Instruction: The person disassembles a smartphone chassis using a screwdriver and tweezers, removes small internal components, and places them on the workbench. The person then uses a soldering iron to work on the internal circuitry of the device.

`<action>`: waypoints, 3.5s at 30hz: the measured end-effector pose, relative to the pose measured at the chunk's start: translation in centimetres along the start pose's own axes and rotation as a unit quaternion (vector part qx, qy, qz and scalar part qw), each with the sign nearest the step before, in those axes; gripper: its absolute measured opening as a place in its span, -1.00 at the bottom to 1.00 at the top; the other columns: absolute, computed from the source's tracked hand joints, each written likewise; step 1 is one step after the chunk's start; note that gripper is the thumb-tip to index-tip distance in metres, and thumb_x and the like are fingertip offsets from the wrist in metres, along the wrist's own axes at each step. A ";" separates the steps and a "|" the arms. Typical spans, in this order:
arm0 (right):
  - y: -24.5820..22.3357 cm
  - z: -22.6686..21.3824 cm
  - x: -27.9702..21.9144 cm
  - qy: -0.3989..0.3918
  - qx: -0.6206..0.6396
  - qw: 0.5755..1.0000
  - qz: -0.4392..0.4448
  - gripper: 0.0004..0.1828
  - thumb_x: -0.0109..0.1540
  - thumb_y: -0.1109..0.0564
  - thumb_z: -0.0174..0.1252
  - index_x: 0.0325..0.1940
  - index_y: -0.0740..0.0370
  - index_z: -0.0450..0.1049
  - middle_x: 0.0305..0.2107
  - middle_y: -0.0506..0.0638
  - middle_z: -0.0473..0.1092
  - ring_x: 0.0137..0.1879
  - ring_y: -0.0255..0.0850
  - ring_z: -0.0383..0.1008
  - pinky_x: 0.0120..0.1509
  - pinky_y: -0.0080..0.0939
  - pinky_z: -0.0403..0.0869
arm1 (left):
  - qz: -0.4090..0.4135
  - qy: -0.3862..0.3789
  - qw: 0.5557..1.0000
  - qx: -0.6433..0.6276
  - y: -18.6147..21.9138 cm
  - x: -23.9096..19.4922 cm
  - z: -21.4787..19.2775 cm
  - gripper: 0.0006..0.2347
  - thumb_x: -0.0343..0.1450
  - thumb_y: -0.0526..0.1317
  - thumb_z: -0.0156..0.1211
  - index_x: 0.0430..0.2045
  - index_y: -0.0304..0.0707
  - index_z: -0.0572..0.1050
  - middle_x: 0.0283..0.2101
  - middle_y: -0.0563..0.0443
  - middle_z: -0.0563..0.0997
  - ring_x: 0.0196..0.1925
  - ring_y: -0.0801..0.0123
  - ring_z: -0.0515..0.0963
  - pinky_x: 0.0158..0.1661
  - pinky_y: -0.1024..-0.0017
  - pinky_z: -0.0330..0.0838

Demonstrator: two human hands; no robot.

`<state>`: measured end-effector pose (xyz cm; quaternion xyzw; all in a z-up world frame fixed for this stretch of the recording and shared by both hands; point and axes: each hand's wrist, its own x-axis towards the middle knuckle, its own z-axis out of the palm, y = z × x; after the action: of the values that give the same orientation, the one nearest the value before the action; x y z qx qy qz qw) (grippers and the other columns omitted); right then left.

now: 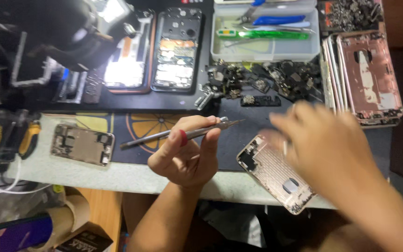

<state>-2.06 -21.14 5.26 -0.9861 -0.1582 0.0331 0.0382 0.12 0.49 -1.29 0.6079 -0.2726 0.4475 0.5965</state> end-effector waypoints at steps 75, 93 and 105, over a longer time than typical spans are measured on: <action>1.0 6.6 -8.2 -0.064 0.077 0.994 -0.038 -0.04 -0.03 -0.41 0.31 0.43 -0.15 0.37 -0.15 0.02 0.32 0.03 -0.05 0.35 0.09 0.02 0.45 | 0.027 -0.446 0.889 0.099 7.0 -0.7 -0.2 -0.72 0.21 -0.35 0.29 -0.25 -0.59 0.59 -0.15 -0.35 0.59 -0.16 -0.07 0.66 -0.13 0.15 0.69; 1.0 6.2 -8.0 -0.011 0.095 0.994 -0.056 -0.04 -0.03 -0.42 0.29 0.42 -0.10 0.42 -0.14 0.06 0.33 0.02 -0.01 0.34 0.11 0.03 0.44 | 0.020 -0.384 0.910 0.154 7.3 -3.1 0.0 -0.85 0.47 -0.41 0.44 -0.24 -0.57 0.56 -0.09 -0.32 0.57 -0.13 0.06 0.65 -0.11 0.21 0.64; 0.9 6.2 -7.7 -0.052 0.077 0.994 -0.054 0.00 -0.05 -0.40 0.33 0.43 -0.06 0.39 -0.17 0.09 0.33 -0.02 -0.02 0.35 0.08 0.04 0.43 | 0.005 -0.425 0.885 0.192 7.8 -2.9 -0.6 -0.69 0.32 -0.40 0.18 -0.08 -0.68 0.55 0.03 -0.44 0.60 0.07 -0.08 0.67 0.08 0.18 0.66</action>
<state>-9.53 -24.00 -0.60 -0.9672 -0.2102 0.0943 0.1073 -8.09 -0.63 -0.08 0.8411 -0.4119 0.1930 0.2926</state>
